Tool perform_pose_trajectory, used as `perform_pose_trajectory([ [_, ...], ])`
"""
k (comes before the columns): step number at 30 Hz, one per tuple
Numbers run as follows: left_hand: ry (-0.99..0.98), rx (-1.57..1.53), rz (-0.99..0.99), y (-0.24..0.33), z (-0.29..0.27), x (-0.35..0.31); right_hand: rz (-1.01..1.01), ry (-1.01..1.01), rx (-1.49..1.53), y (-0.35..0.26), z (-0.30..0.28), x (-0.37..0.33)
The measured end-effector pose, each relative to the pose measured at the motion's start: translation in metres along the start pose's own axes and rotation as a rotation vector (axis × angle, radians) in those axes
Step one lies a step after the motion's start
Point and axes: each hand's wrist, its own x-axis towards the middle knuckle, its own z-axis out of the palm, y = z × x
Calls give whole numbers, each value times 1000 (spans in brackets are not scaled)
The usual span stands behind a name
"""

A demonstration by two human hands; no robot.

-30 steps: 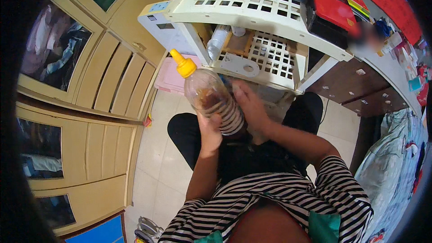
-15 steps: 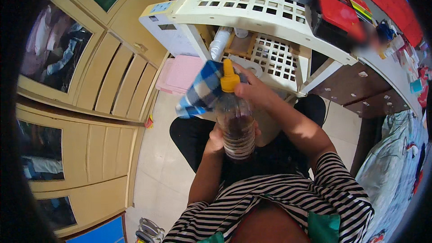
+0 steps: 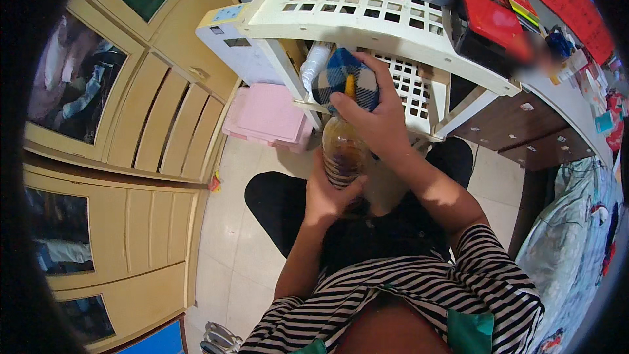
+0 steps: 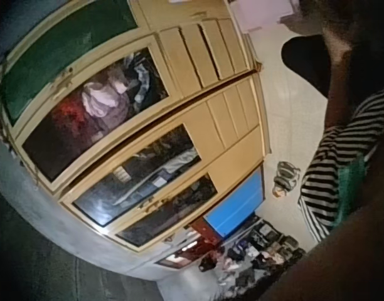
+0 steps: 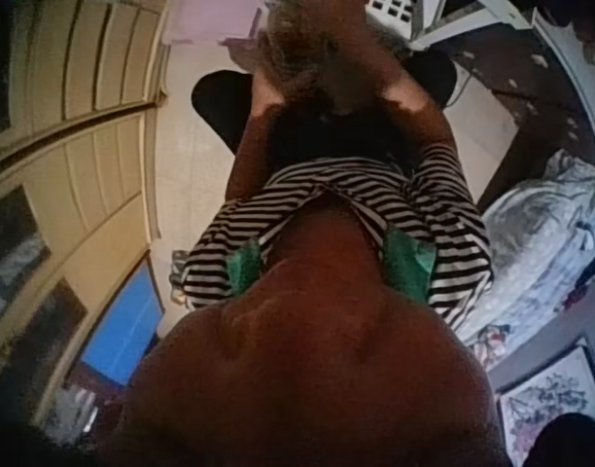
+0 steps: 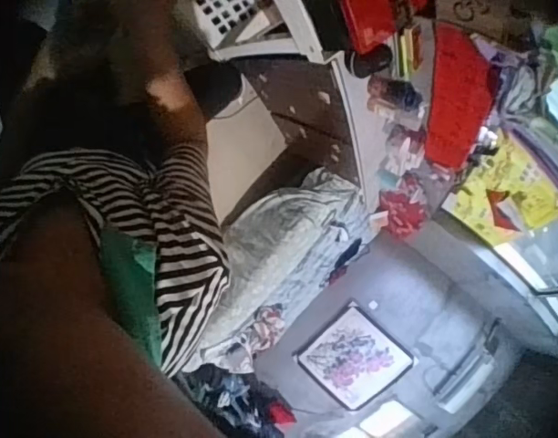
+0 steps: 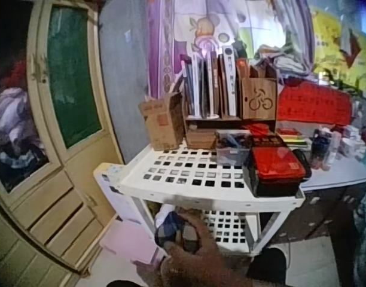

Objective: The person sits on the floor and wipes various surfaces in a cluttered room using a blue cloth. They clean a white plastic shelf unit, a pink storage box, and a yellow and white appliance, moving items aside as needed.

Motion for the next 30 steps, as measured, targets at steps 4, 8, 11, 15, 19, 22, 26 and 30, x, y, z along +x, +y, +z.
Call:
perform_pose_trajectory([
  [4,-39,-525,111,-19,0,-1,512,-22,402,24,8,-24],
  [8,284,-502,337,-19,1,6,384,-178,167,40,13,-64],
  [11,442,-321,379,-14,-7,8,379,-237,52,49,11,-87],
  [15,429,-234,251,-15,-18,10,410,-232,152,63,6,-99],
  [19,234,-484,217,-23,-8,3,173,-250,163,34,11,-55],
  [22,294,-559,345,-17,6,2,145,-338,117,21,13,-44],
  [26,223,-415,319,-11,-8,1,302,-467,158,25,9,-50],
  [30,392,-292,399,-23,2,-3,630,-478,434,82,16,-65],
])
